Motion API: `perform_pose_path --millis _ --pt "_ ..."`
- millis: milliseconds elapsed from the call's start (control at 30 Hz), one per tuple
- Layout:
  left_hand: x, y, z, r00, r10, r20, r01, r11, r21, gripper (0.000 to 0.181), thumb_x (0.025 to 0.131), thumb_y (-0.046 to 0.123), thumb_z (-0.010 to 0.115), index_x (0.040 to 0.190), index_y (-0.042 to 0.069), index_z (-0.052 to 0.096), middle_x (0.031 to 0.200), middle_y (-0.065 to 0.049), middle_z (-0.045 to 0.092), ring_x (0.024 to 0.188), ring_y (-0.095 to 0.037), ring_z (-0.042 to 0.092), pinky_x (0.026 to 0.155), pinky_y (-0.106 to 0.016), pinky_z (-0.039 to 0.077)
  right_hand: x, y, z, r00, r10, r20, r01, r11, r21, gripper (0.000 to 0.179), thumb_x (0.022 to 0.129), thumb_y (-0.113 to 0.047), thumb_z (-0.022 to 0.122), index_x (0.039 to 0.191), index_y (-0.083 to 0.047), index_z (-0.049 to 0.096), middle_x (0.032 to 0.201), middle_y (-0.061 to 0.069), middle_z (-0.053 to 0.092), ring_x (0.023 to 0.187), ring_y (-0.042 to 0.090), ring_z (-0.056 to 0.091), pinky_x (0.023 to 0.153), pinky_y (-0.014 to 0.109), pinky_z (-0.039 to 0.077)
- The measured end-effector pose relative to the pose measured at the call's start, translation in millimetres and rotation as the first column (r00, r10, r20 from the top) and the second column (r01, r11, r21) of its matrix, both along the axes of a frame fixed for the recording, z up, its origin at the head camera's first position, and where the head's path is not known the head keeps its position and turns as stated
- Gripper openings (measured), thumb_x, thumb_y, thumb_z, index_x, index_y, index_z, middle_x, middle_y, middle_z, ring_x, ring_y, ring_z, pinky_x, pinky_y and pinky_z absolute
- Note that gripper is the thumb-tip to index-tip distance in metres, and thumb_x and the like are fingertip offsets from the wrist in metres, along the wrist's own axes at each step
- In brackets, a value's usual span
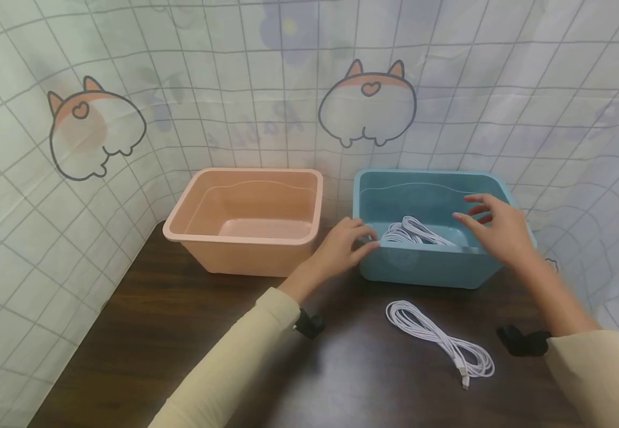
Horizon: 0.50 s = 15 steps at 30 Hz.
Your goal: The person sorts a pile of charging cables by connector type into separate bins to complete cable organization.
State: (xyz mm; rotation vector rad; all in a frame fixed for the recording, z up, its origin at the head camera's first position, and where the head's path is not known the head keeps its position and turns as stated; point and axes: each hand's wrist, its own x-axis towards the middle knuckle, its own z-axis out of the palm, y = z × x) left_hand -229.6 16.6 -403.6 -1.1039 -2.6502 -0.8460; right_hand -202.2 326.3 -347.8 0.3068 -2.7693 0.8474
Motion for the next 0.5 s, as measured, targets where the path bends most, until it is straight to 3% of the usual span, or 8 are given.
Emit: perform_pose_path --millis 67,167,500 --pt "0.3 0.2 0.1 1.000 0.000 0.002 0.000 1.000 0.002 0.020 0.105 0.023 0.069 0.117 0.010 0.077 0.107 -0.007 0.069 0.106 -0.021 0.058 0.091 -0.026 0.049 6.8 -1 -3.2 1.000 -0.007 -0.017 0.007 1.000 -0.010 0.045 0.105 -0.015 0.067 0.139 0.012 0.057 0.119 0.042 0.065 0.103 0.062 0.064 0.059 0.013 0.044" --pt "0.4 0.0 -0.4 1.000 0.000 0.002 0.000 1.000 0.004 0.020 0.105 0.022 0.069 0.118 0.010 0.077 0.107 -0.007 0.069 0.105 -0.022 0.057 0.091 -0.027 0.048 18.2 -5 -8.3 0.999 -0.018 -0.045 0.017 0.999 -0.030 0.044 0.103 -0.012 0.069 0.139 0.011 0.058 0.116 0.041 0.067 0.101 0.061 0.065 0.058 0.009 0.040" --pt "-0.1 0.7 0.0 1.000 -0.001 0.008 0.001 1.000 0.004 0.021 0.105 0.023 0.068 0.118 0.009 0.077 0.106 -0.006 0.068 0.104 -0.021 0.056 0.090 -0.026 0.047 51.1 -19 -25.5 0.992 -0.079 -0.095 0.076 0.997 -0.029 0.042 0.100 -0.011 0.074 0.136 0.006 0.062 0.112 0.035 0.069 0.096 0.056 0.068 0.058 0.010 0.040"
